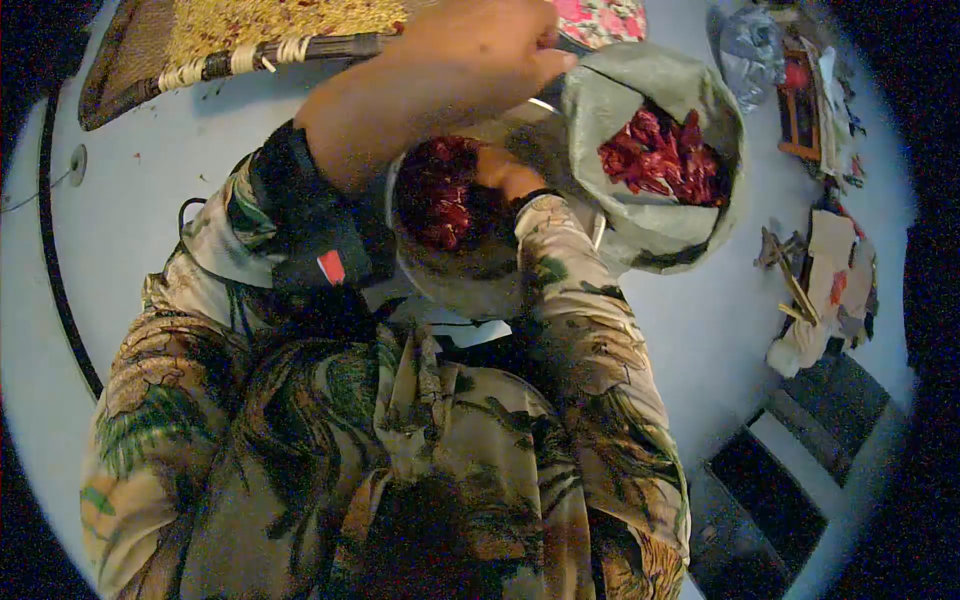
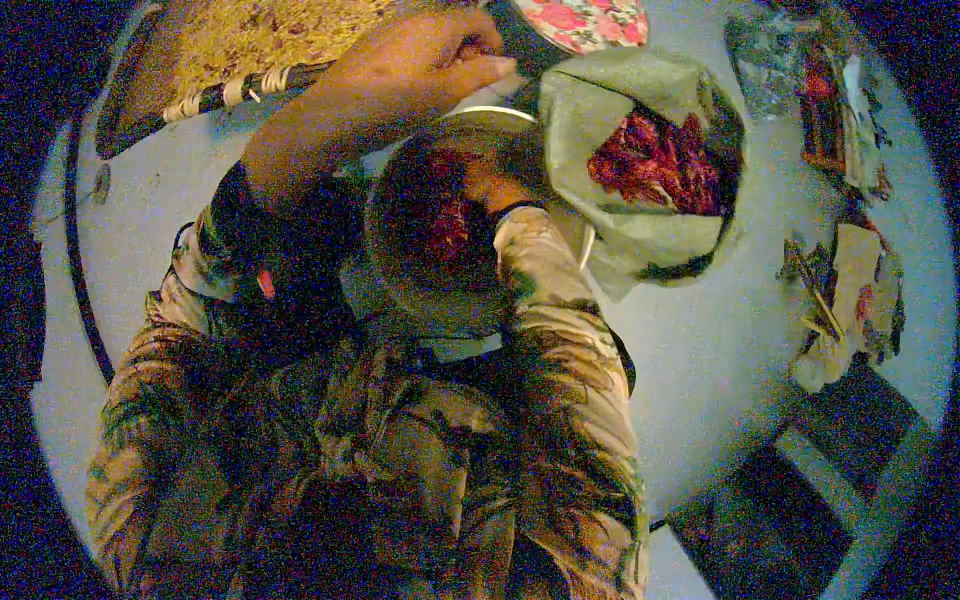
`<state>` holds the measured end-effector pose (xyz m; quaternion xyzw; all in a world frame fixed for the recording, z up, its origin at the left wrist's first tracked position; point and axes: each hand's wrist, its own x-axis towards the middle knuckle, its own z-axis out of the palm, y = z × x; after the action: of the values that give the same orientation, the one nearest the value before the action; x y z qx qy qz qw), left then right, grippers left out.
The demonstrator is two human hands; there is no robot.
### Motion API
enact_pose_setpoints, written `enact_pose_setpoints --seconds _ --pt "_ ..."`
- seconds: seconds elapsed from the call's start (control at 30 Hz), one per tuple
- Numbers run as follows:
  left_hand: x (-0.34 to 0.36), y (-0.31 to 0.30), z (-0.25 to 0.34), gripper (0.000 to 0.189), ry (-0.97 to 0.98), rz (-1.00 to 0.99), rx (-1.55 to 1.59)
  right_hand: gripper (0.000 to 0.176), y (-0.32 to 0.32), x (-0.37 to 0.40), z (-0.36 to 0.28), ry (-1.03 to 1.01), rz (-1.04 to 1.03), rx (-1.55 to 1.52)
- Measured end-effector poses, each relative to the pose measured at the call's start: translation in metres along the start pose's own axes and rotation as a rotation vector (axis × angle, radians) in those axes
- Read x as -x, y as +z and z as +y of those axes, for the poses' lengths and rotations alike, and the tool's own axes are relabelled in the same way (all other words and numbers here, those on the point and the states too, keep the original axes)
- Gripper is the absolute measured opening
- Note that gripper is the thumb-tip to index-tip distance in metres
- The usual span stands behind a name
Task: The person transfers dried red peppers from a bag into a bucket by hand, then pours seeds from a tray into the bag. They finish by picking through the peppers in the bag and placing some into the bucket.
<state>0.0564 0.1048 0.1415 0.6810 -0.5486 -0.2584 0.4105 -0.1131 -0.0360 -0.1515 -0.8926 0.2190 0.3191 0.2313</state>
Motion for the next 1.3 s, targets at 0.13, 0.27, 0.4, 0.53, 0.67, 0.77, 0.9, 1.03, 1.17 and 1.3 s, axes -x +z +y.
enact_pose_setpoints --seconds 0.13,0.27,0.4,0.53,0.67,0.77,0.9,1.03,1.17,1.3 --pt "-0.005 -0.005 -0.012 0.024 0.033 -0.033 0.012 0.049 0.002 -0.049 -0.007 -0.005 0.018 0.018" --pt "-0.001 -0.006 -0.016 0.024 0.037 -0.024 0.107 0.049 0.014 -0.073 -0.005 0.014 0.013 0.019" --pt "-0.006 -0.029 0.010 0.024 -0.124 -0.105 0.107 0.049 0.041 -0.082 0.007 0.041 -0.016 0.011" --pt "-0.010 -0.031 -0.008 0.023 -0.056 -0.094 0.170 0.049 0.056 -0.085 0.012 0.044 -0.044 -0.002" --pt "-0.015 -0.013 -0.021 0.024 0.052 -0.023 0.093 0.049 0.060 -0.078 0.016 0.033 -0.056 -0.016" --pt "-0.029 -0.032 -0.011 0.022 -0.109 -0.223 0.156 0.049 0.061 -0.072 0.016 0.028 -0.066 -0.033" --pt "-0.032 -0.024 -0.016 0.021 -0.051 -0.152 0.126 0.050 0.061 -0.069 0.015 0.021 -0.072 -0.043" --pt "-0.026 -0.021 -0.012 0.022 0.026 -0.081 0.035 0.050 0.062 -0.072 0.015 0.021 -0.065 -0.055" --pt "-0.028 -0.022 0.000 0.023 -0.037 -0.113 0.024 0.050 0.062 -0.077 0.016 0.031 -0.061 -0.057" --pt "-0.033 -0.020 -0.011 0.023 -0.031 -0.184 0.092 0.051 0.065 -0.079 0.014 0.031 -0.061 -0.064"
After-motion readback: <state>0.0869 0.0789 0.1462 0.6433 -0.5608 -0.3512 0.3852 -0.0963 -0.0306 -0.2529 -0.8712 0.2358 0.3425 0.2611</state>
